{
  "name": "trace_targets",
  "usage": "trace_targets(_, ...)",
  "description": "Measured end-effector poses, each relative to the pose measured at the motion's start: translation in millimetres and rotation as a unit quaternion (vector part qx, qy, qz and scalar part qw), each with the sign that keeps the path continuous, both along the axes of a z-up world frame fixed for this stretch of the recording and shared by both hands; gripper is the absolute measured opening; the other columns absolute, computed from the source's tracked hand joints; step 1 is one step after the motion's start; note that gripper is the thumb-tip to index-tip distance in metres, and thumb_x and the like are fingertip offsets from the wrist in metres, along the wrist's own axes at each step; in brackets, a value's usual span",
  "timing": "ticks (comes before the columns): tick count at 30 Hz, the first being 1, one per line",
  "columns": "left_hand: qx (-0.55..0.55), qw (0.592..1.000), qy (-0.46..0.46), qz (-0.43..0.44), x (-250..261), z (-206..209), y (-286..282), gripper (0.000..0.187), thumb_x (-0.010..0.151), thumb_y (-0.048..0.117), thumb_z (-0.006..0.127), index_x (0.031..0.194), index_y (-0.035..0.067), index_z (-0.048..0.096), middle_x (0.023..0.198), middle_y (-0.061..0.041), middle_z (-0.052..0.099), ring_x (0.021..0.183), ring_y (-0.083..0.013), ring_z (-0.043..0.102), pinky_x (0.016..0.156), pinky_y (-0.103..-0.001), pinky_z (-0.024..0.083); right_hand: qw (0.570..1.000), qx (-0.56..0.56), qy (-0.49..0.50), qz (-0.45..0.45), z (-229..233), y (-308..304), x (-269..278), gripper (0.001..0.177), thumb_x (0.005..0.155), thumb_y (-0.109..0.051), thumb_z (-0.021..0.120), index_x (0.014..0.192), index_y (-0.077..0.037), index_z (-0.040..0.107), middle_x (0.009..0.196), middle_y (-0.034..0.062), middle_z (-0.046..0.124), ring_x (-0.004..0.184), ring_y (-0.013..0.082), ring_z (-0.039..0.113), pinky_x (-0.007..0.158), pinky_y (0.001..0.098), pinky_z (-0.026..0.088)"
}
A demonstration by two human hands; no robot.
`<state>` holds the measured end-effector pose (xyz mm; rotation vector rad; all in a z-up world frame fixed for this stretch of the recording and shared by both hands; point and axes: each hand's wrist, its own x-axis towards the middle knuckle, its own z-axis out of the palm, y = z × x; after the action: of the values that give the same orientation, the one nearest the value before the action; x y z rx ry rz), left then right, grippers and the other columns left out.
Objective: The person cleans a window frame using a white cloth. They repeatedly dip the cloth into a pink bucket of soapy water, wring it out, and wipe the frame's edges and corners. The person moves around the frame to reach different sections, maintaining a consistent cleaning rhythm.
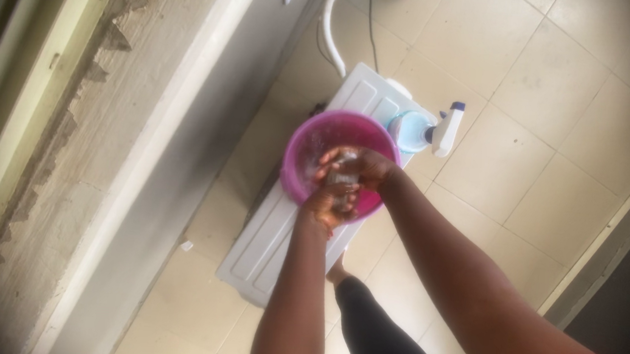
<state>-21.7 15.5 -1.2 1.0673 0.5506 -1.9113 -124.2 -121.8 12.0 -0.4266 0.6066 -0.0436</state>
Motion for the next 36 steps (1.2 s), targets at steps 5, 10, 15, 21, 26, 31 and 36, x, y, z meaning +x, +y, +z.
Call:
trace_targets(5,0.016,0.971,-0.197,-0.132,-5,-54,-10,0.027,0.081,0.015,0.083,0.105,0.017,0.071,0.083,-0.002,0.075,0.073,-0.0101,0.068,0.067,-0.025,0.056,0.98,-0.063,0.187,-0.007,19,-1,25,0.033,0.091,-0.012,0.064,0.124,-0.005,0.063,0.118,0.0113,0.068,0.111,0.0227,0.068,0.097,0.0349,0.059)
trace_targets(10,-0.237,0.519,-0.714,-0.405,-3,-123,-8,0.033,0.098,0.034,0.063,0.079,0.009,0.075,0.072,-0.013,0.073,0.069,-0.0299,0.072,0.066,-0.043,0.055,0.936,-0.13,0.32,-0.071,51,7,50,0.042,0.1,-0.04,0.055,0.109,-0.003,0.073,0.091,0.014,0.071,0.085,0.0201,0.068,0.071,0.0298,0.062)
trace_targets(15,-0.13,0.506,-0.787,-0.327,-23,-95,-8,0.024,0.092,0.025,0.061,0.079,0.011,0.074,0.076,-0.011,0.074,0.069,-0.0269,0.073,0.065,-0.04,0.058,0.9,-0.212,0.363,-0.118,56,19,62,0.046,0.099,-0.041,0.053,0.097,0.001,0.073,0.073,0.016,0.067,0.064,0.0187,0.069,0.048,0.0278,0.056)
trace_targets(21,-0.077,0.547,-0.755,-0.353,-29,-61,-7,0.022,0.094,0.025,0.063,0.082,0.009,0.072,0.079,-0.01,0.074,0.07,-0.0272,0.073,0.063,-0.041,0.058,0.859,-0.271,0.404,-0.161,49,32,69,0.037,0.098,-0.036,0.058,0.097,-0.003,0.074,0.072,0.0102,0.067,0.056,0.0143,0.061,0.048,0.0267,0.054)
trace_targets(26,-0.126,0.538,-0.762,-0.339,-29,-41,-3,0.023,0.094,0.025,0.061,0.082,0.01,0.073,0.081,-0.011,0.075,0.075,-0.03,0.074,0.068,-0.043,0.058,0.839,-0.275,0.448,-0.141,62,38,70,0.04,0.1,-0.037,0.056,0.098,0.0,0.074,0.069,0.0094,0.066,0.054,0.0125,0.058,0.048,0.0245,0.053)
trace_targets(31,-0.113,0.615,-0.709,-0.327,-28,-4,-1,0.026,0.096,0.028,0.057,0.087,0.009,0.074,0.085,-0.013,0.076,0.08,-0.0318,0.074,0.072,-0.045,0.058,0.838,-0.258,0.455,-0.154,68,44,66,0.034,0.1,-0.033,0.057,0.106,-0.004,0.072,0.07,0.0092,0.064,0.054,0.0124,0.055,0.046,0.025,0.049)
trace_targets(36,-0.157,0.619,-0.703,-0.314,-25,26,5,0.028,0.095,0.028,0.057,0.09,0.007,0.074,0.088,-0.016,0.076,0.084,-0.0332,0.074,0.077,-0.045,0.058,0.832,-0.274,0.441,-0.196,63,49,61,0.035,0.099,-0.032,0.06,0.107,0.0,0.072,0.076,0.0089,0.068,0.058,0.0109,0.061,0.05,0.0235,0.054)
